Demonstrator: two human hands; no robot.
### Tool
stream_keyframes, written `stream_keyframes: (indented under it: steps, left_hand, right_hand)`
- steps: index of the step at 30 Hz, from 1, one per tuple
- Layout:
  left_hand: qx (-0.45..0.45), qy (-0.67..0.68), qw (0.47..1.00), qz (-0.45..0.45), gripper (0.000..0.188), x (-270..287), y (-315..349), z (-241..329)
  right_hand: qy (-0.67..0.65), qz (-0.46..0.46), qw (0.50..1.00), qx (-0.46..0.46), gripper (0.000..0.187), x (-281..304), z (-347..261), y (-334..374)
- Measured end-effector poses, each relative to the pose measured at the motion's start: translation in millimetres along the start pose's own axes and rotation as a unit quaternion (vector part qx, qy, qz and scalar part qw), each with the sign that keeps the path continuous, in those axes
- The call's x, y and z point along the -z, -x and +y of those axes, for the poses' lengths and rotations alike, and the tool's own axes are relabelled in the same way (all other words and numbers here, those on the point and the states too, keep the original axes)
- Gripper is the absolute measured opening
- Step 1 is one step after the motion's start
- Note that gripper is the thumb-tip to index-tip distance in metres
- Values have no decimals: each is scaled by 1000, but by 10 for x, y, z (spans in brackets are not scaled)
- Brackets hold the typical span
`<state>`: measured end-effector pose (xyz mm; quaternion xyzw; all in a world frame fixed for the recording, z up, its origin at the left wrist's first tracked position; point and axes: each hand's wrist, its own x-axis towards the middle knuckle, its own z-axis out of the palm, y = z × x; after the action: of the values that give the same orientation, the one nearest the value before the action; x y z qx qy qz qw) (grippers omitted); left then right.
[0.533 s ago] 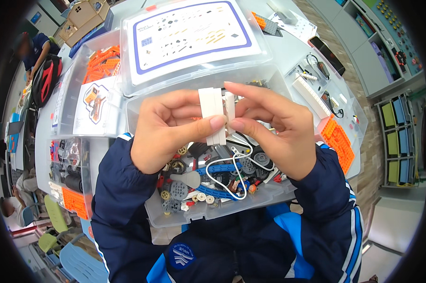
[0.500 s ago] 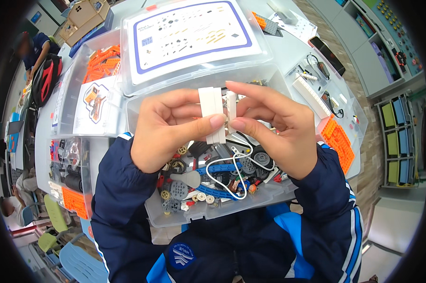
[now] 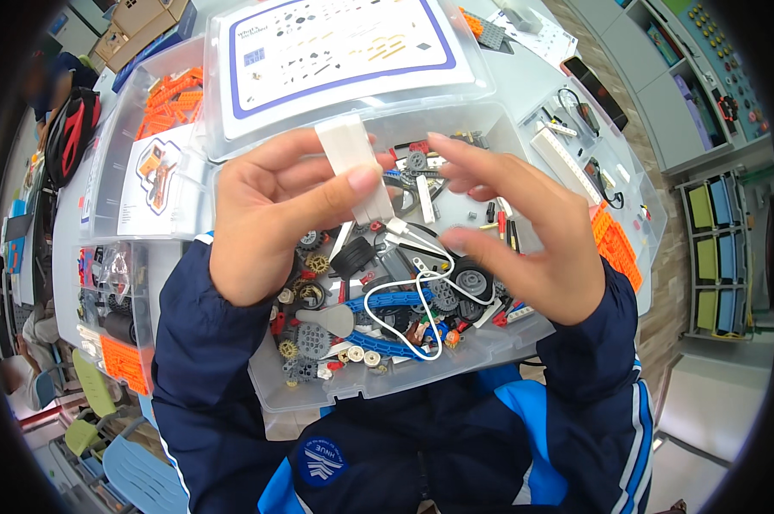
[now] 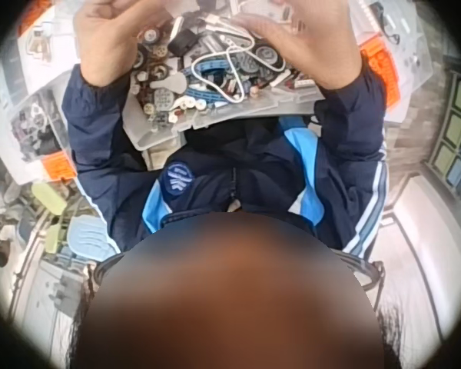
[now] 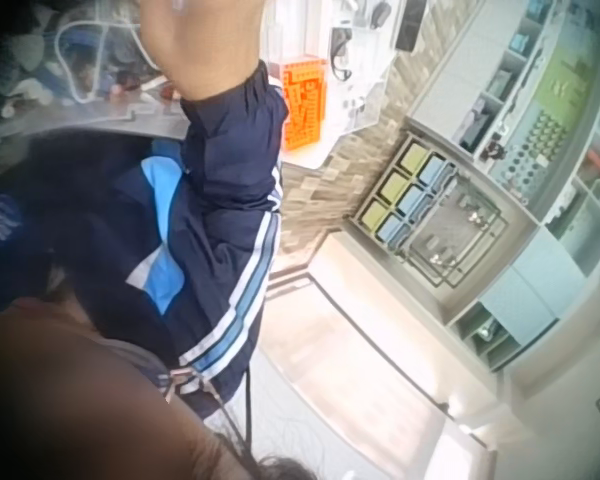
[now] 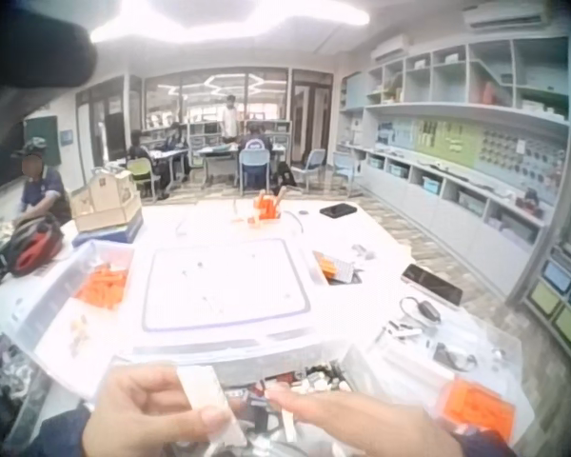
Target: The person picks white LEGO bricks from a clear bin and connects them by hand, forming a small rectangular assembly. They repeatedly pick, align, and snap pieces together, occasionally placing the assembly back into the bin.
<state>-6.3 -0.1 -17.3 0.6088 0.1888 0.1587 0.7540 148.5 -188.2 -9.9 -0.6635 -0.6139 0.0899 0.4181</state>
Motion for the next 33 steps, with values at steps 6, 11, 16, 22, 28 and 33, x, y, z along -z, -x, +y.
stream_keyframes:
  steps: [6,11,16,22,28,33]
  left_hand:
    - [63,52,992,-98,39,59,7,35]
    - [105,78,980,-148,40,69,40,102]
    - [109,50,980,-158,41,38,38,88]
    - [122,63,974,-182,42,29,45,99]
    - [130,85,962,-226,35,53,44,123]
    - [112,71,965,-226,35,45,40,108]
  right_hand:
    - [33,-12,992,122,79,-139,-27,-144]
    - [36,-11,990,139,76,-136,-52,-174]
    - [8,5,992,123,74,-163,-88,-146]
    - [-10,15,990,142,73,-208,-66,-146]
    - [5,32,986,162,72,-223,-75,-123]
    - [11,29,986,165,75,-249,-74,-137]
